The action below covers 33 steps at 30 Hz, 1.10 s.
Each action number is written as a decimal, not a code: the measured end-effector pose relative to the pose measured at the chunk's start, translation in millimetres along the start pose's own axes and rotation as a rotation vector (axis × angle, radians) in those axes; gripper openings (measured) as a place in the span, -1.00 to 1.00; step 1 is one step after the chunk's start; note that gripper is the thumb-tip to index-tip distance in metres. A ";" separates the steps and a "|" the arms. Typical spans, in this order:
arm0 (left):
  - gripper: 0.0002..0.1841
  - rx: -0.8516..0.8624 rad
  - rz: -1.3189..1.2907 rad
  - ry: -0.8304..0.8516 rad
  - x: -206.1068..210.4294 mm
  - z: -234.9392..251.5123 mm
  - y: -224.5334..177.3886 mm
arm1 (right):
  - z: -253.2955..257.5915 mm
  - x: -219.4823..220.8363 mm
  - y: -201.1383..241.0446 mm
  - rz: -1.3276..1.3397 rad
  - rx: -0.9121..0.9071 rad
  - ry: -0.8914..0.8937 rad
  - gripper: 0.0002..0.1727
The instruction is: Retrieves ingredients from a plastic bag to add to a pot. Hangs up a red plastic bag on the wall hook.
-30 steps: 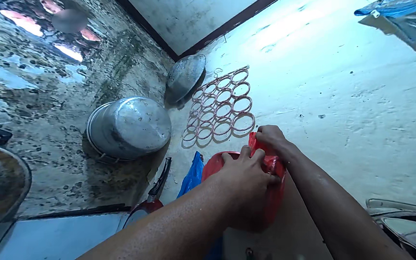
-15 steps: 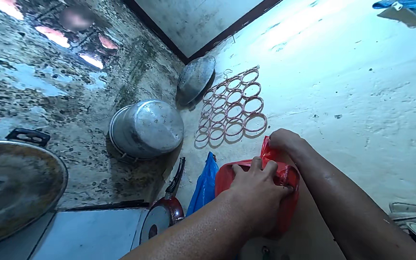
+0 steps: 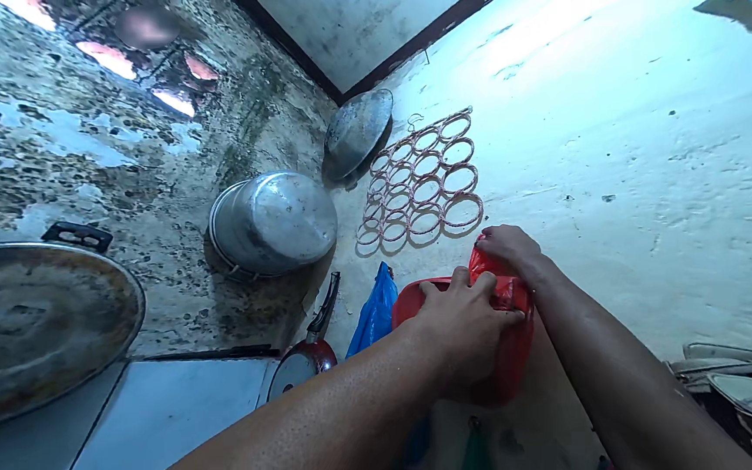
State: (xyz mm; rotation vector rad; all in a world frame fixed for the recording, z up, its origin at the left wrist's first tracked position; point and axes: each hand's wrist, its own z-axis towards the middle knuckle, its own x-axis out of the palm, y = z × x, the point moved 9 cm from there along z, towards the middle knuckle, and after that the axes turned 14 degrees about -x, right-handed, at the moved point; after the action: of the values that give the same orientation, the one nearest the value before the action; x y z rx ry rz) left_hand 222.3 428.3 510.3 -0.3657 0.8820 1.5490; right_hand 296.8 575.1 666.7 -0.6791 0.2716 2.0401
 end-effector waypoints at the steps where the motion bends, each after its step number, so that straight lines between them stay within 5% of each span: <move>1: -0.43 -0.002 0.005 0.005 -1.7 2.0 -1.9 | 1.3 1.3 0.1 -0.008 0.002 0.022 -0.50; 7: -0.46 -0.016 0.046 0.007 -8.9 9.8 -8.9 | 5.6 -0.2 0.5 -0.005 -0.025 0.069 -0.64; 20: -0.45 -0.029 0.001 0.062 -8.7 9.9 -2.2 | -1.0 -4.9 -0.2 0.140 -0.174 -0.010 -0.58; 24: -0.45 -0.034 0.045 0.082 -7.9 6.1 -10.1 | -6.9 -2.0 8.4 -0.023 -0.108 0.022 -0.61; 28: -0.44 -0.027 0.064 0.058 -2.8 4.6 -13.0 | -14.7 -6.1 -8.6 0.176 -0.034 -0.115 -0.62; 33: -0.45 -0.049 0.025 0.069 -4.6 4.9 -5.3 | -10.9 -5.2 5.2 0.137 0.016 -0.083 -0.57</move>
State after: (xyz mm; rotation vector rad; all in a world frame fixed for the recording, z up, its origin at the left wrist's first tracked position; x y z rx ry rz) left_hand 229.5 428.3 515.0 -0.4468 0.9065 1.5911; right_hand 298.4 563.8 660.2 -0.5779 0.2929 2.1888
